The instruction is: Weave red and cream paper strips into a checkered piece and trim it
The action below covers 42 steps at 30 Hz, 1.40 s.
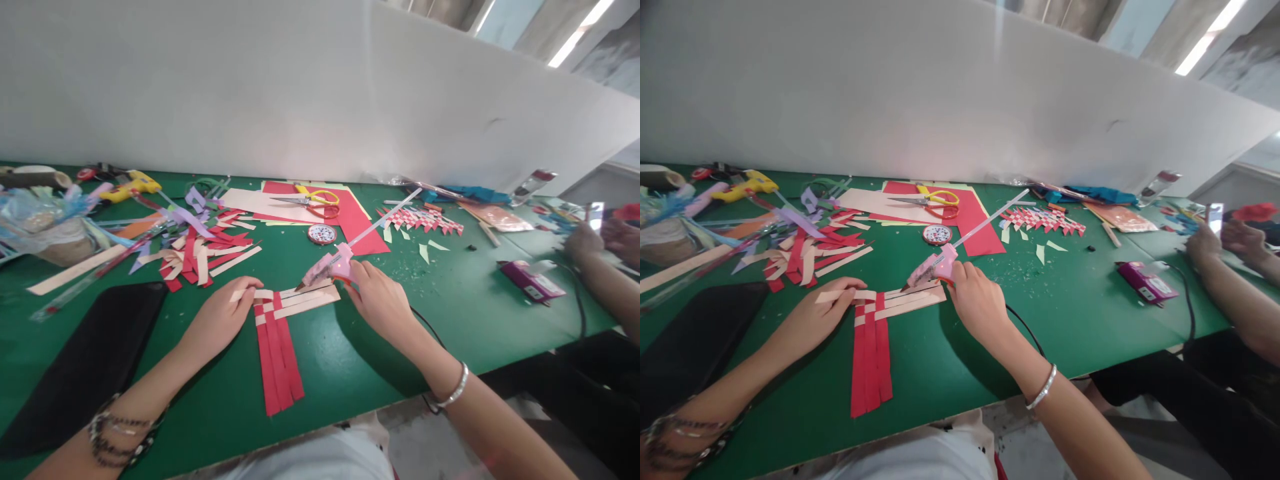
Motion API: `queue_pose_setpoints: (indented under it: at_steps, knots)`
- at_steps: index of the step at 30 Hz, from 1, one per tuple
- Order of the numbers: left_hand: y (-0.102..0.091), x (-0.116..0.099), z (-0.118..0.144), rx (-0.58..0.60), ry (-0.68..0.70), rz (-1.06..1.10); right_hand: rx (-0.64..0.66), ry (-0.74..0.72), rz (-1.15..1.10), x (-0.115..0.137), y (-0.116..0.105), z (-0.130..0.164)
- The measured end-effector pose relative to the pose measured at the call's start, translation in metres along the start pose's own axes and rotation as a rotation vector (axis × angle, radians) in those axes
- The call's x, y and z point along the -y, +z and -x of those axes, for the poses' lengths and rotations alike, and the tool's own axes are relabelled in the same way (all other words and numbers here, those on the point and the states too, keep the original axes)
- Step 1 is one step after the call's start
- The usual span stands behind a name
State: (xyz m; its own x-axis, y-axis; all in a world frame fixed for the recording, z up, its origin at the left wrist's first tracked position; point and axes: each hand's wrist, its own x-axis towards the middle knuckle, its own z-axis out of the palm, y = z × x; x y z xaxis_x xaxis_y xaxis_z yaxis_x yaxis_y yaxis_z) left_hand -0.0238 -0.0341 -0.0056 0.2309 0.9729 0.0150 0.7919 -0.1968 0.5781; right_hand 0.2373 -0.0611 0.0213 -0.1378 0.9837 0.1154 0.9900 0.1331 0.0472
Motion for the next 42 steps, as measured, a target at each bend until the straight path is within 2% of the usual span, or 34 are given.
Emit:
queue_pose_setpoints:
  at_steps: [12,33,37,42]
  knots:
    - [-0.001,-0.001,0.002,0.044,-0.039,0.021,0.014,0.078,0.018,-0.021,-0.001,0.005]
    - [-0.001,-0.001,0.001,0.029,-0.011,0.009,-0.004,0.166,0.069,-0.048,0.002,0.014]
    - [-0.001,-0.002,0.001,0.025,-0.007,0.003,-0.034,0.173,0.060,-0.053,0.005,0.015]
    - [-0.002,-0.005,0.002,0.034,-0.005,0.013,-0.148,0.248,0.062,-0.066,0.008,0.021]
